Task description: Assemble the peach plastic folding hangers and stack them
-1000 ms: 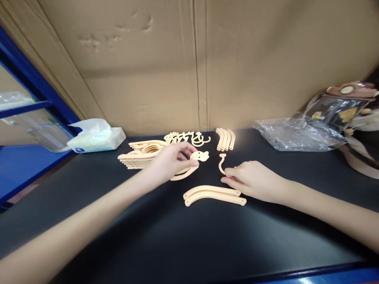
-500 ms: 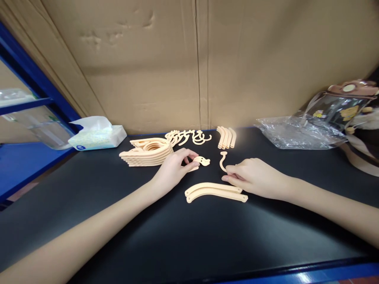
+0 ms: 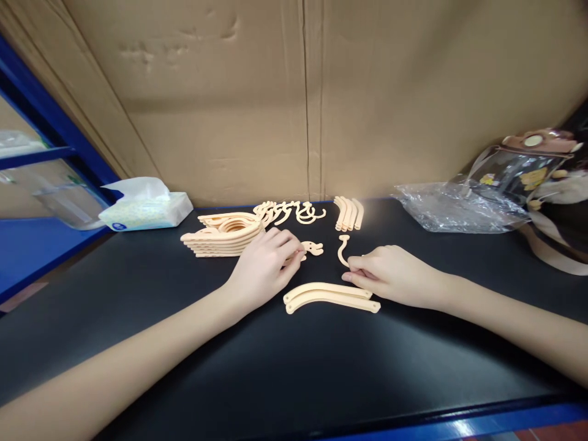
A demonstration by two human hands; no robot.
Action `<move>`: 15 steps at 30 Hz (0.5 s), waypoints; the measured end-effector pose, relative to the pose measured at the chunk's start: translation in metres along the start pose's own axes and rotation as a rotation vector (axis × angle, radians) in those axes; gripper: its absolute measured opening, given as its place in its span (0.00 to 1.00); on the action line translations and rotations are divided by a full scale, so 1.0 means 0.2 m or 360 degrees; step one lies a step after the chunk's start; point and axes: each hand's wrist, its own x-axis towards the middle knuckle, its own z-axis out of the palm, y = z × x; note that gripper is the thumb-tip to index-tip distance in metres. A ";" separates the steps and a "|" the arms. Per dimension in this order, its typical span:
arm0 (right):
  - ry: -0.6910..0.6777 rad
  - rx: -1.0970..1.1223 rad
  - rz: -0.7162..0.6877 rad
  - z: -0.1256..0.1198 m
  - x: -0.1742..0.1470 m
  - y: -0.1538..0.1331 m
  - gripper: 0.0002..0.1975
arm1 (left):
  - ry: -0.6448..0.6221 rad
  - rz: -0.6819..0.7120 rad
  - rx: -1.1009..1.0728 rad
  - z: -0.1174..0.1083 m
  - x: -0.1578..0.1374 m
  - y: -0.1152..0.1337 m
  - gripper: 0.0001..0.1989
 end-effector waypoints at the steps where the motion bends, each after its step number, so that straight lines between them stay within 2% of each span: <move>1: 0.0003 0.0000 -0.0010 0.00 0.00 0.00 0.18 | 0.0000 0.0038 0.0091 0.00 -0.01 0.01 0.10; 6: 0.0015 0.0005 -0.0028 0.01 -0.01 0.01 0.18 | 0.0037 0.0111 0.0346 0.00 -0.02 0.01 0.10; 15: 0.0008 0.0012 -0.0039 0.01 0.00 0.01 0.17 | 0.0018 0.0117 0.0416 0.02 -0.02 -0.03 0.10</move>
